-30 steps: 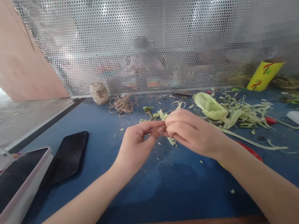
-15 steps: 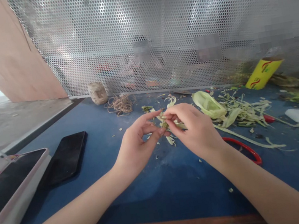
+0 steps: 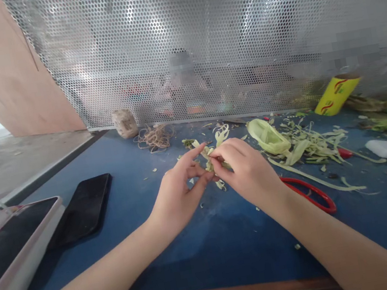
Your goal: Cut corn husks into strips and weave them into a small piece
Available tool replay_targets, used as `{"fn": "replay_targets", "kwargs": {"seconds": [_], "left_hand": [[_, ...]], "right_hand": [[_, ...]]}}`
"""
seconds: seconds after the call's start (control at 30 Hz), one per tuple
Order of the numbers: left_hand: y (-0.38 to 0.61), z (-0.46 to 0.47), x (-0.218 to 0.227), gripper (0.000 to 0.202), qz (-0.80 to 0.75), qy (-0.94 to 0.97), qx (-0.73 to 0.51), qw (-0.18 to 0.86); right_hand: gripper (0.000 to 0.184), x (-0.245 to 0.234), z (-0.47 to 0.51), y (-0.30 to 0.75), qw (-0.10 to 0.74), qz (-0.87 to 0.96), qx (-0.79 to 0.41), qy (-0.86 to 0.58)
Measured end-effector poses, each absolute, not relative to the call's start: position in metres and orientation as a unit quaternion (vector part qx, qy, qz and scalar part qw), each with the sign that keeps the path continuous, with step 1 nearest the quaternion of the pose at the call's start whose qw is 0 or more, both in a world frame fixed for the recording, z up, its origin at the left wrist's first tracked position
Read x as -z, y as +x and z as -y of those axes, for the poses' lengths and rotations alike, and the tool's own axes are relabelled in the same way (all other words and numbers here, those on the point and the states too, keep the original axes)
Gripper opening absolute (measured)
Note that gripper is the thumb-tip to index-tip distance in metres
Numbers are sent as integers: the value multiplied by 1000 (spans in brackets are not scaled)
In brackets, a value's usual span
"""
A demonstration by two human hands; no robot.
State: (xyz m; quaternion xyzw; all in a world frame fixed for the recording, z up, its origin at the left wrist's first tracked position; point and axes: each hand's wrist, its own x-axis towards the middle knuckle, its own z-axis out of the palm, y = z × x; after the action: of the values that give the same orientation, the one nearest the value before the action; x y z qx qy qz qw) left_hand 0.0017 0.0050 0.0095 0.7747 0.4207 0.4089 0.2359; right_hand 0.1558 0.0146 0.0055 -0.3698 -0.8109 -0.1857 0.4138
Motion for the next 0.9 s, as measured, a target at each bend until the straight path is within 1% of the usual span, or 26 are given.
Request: {"fn": "replay_targets", "kwargs": {"seconds": [0.07, 0.2, 0.37, 0.57, 0.7, 0.9], "left_hand": [[1, -6, -9, 46, -414, 782, -403, 234], [1, -5, -9, 33, -413, 789, -390, 234], [1, -4, -8, 35, -431, 777, -400, 226], [2, -4, -9, 23, -410, 764, -421, 267], [1, -6, -9, 22, -418, 756, -421, 278], [-1, -8, -4, 20, -421, 752, -419, 285]], "right_hand": [[17, -6, -14, 156, 401, 814, 200, -371], [19, -6, -13, 159, 362, 839, 228, -335], [19, -8, -11, 159, 318, 864, 269, -283], [24, -14, -9, 161, 297, 876, 249, -286], [24, -17, -9, 165, 290, 891, 227, -266], [27, -20, -10, 167, 280, 899, 229, -247]]}}
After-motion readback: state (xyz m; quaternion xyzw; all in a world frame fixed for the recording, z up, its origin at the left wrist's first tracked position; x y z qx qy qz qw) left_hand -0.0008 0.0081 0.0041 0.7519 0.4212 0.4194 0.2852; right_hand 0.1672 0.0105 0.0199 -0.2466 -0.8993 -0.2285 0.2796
